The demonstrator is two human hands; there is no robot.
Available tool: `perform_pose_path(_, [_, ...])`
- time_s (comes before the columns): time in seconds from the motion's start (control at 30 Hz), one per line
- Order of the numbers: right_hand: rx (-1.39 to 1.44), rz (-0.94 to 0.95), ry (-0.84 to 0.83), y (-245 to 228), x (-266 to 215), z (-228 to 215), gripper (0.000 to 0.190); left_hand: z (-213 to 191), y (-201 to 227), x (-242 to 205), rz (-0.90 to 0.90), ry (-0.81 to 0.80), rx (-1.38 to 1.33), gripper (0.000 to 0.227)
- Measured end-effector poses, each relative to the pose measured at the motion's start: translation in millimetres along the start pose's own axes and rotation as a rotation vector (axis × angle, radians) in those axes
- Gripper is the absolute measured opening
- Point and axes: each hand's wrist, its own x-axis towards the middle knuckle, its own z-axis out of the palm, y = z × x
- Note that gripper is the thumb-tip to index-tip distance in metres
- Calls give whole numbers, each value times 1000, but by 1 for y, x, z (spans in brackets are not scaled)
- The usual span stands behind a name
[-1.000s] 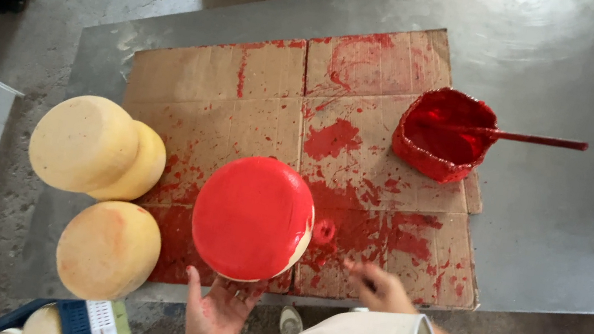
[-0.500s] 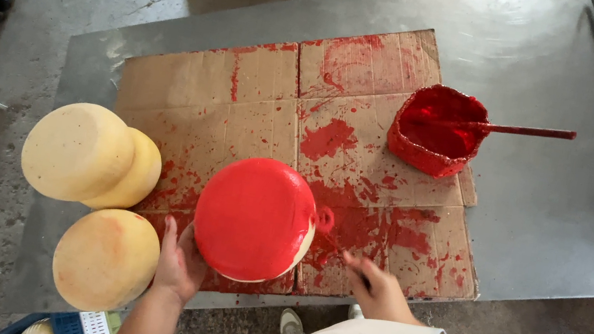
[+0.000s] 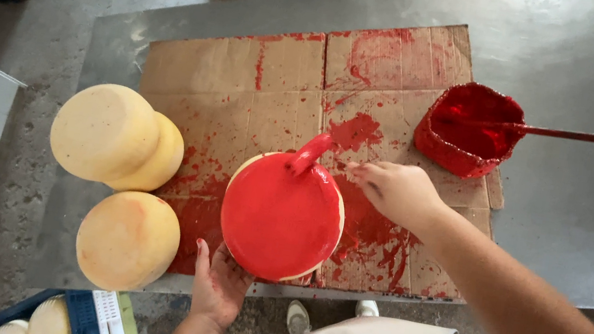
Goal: The person takes cheese wheels from a crate, places them on a table, and applies a red coating using a brush.
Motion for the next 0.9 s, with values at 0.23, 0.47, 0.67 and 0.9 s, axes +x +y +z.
perform_pose_path(0.23, [-513, -14, -651, -29, -34, -38, 70, -8, 5, 1, -50, -37, -38, 79])
perform_pose_path(0.47, [4, 451, -649, 0, -95, -45, 37, 11, 17, -22, -75, -34, -7, 81])
perform_pose_path(0.67, [340, 595, -335, -6, -43, 4, 37, -5, 8, -4, -58, -60, 5, 81])
perform_pose_path(0.9, [172, 192, 69, -6, -139, 61, 35, -29, 12, 28, -28, -111, 14, 73])
